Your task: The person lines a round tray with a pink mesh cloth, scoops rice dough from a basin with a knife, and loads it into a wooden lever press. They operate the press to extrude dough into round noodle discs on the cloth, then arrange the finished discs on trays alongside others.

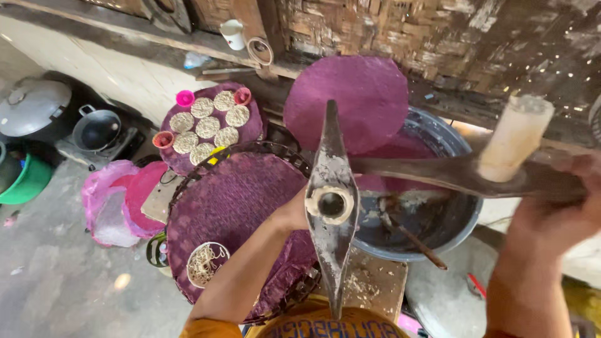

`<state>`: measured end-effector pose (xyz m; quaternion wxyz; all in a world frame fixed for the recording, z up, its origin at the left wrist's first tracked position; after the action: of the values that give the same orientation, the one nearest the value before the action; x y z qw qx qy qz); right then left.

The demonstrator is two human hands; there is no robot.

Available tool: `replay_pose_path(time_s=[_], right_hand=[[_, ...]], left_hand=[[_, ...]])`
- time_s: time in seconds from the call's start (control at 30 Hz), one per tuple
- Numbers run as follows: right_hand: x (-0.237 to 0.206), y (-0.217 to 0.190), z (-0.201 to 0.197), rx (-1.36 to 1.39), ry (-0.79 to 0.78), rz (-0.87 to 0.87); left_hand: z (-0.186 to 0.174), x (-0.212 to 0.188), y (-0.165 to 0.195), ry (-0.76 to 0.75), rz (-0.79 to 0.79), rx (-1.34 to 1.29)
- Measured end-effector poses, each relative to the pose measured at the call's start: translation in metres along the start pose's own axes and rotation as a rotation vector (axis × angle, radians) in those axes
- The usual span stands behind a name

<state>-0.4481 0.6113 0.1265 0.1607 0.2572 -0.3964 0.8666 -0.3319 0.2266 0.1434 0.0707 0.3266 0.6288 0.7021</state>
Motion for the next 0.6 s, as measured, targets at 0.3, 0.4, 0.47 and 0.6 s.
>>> replay_pose_path(time_s=[0.3,0.4,0.47,0.6], right_hand=[[-0.055,0.123,0.035,-1.29,-1.055,1.121],[-0.082,0.151,0.03,-1.461,-1.442,0.616],[-0.102,0.174,-0.007,-1.509,-1.474,1.096],[-0.11,0.184,-0.04,-1.507,-1.577,1.08]], left_hand=[[-0.036,-0.015,0.028,0.564,0.236,-0.267],[-0.032,-0.027,0.028,0.562,0.227,-0.256],[-0.023,-0.031,0.027,0.515,0.214,-0.237],[-0.019,-0.042,0.031,0.49,0.213,-0.212]])
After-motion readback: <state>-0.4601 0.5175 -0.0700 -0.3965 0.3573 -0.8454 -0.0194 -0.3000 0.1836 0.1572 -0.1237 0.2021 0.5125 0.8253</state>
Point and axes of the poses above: each hand's wrist, its own x-axis towards the middle knuckle, its own z-axis out of the palm, y = z × x, the point moved 5 cm from there along x, towards the middle knuckle, and after that the axes turned 12 degrees about -y, right-handed, at the moved point
